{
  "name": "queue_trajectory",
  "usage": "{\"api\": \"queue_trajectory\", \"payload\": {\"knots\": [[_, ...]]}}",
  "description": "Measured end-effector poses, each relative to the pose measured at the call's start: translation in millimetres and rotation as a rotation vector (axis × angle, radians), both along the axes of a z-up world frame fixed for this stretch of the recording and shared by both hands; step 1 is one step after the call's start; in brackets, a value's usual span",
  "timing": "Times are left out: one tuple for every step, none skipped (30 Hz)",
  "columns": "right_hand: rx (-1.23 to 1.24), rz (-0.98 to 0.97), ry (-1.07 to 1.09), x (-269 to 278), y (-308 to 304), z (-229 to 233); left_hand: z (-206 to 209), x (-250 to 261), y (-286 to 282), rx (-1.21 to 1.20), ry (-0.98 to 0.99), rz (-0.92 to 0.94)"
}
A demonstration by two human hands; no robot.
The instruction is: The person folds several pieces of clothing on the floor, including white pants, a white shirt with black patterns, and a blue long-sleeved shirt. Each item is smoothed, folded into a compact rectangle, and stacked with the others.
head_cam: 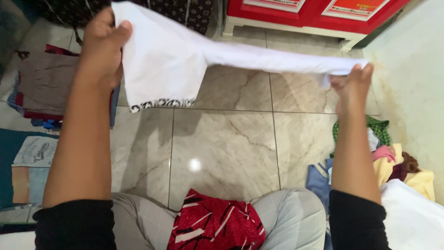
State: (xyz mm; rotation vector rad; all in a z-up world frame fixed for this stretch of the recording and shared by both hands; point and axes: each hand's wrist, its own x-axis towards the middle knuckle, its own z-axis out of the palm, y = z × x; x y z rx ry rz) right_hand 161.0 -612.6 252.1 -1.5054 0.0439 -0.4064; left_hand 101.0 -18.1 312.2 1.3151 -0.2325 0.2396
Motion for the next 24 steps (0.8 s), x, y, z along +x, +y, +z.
{"api": "queue_trajectory", "payload": {"knots": [[-0.025,-0.023,0.009,-5.0,0.7,-8.7,2.2,-3.8,-3.5,0.040,0.026,0.028],[-0.049,-0.045,0.019,-6.1,0.4,-14.2,6.0,-7.7,-6.1,0.030,0.027,0.041],[-0.004,-0.046,-0.059,-6.7,-1.8,-17.6,11.3,-11.2,-7.7,0.023,0.031,0.052],[0.041,-0.045,-0.137,-6.9,-6.0,-18.3,17.7,-14.0,-9.1,0.017,0.035,0.063],[0.084,-0.045,-0.210,-8.0,-10.0,-19.1,23.5,-18.0,-10.4,-0.003,0.003,0.052],[0.125,-0.086,-0.219,-9.3,-15.1,-17.7,30.1,-21.7,-10.8,-0.022,-0.028,0.040],[0.165,-0.127,-0.229,-9.5,-20.8,-13.5,36.5,-25.6,-11.3,-0.044,-0.057,0.029],[0.205,-0.167,-0.239,-10.4,-23.5,-10.4,42.9,-30.1,-11.3,-0.061,-0.059,0.003],[0.117,-0.186,-0.268,-9.2,-23.5,-6.9,49.6,-34.7,-10.7,-0.077,-0.064,-0.018],[0.029,-0.206,-0.297,-7.7,-21.3,-3.6,54.8,-38.3,-12.0,-0.094,-0.068,-0.039],[-0.056,-0.226,-0.328,-7.3,-17.8,-0.9,59.8,-40.2,-14.0,-0.075,-0.102,-0.042],[-0.041,-0.248,-0.253,-8.2,-15.1,2.6,64.4,-41.7,-15.2,-0.057,-0.135,-0.045],[-0.024,-0.267,-0.182,-8.7,-11.8,6.4,68.6,-42.0,-16.2,-0.037,-0.172,-0.047],[-0.007,-0.284,-0.110,-9.5,-8.7,10.3,71.8,-41.2,-16.6,-0.025,-0.198,-0.050],[0.083,-0.240,-0.172,-11.8,-7.8,15.0,72.8,-40.9,-16.2,-0.014,-0.220,-0.052],[0.173,-0.195,-0.234,-14.4,-9.3,21.5,72.5,-40.1,-15.0,-0.003,-0.243,-0.054],[0.262,-0.150,-0.293,-16.9,-10.2,26.6,71.2,-39.1,-13.2,0.013,-0.222,-0.022],[0.238,-0.110,-0.305,-18.1,-10.2,30.5,69.1,-37.8,-10.5,0.030,-0.200,0.008],[0.214,-0.073,-0.316,-19.5,-12.5,35.7,65.7,-35.1,-8.8,0.047,-0.176,0.036],[0.190,-0.036,-0.326,-19.5,-13.4,39.3,62.0,-30.4,-8.0,-0.002,-0.172,0.025],[0.132,0.010,-0.327,-16.4,-13.5,43.1,59.4,-23.2,-7.7,-0.051,-0.170,0.014],[0.073,0.054,-0.327,-10.3,-14.1,48.4,57.3,-14.7,-8.0,-0.100,-0.169,0.003],[0.013,0.100,-0.329,-2.4,-12.6,52.0,55.4,-1.3,-12.1,-0.020,-0.163,0.093],[0.066,0.133,-0.242,5.6,-11.7,55.9,54.8,13.5,-17.6,0.076,-0.146,0.192]]}}
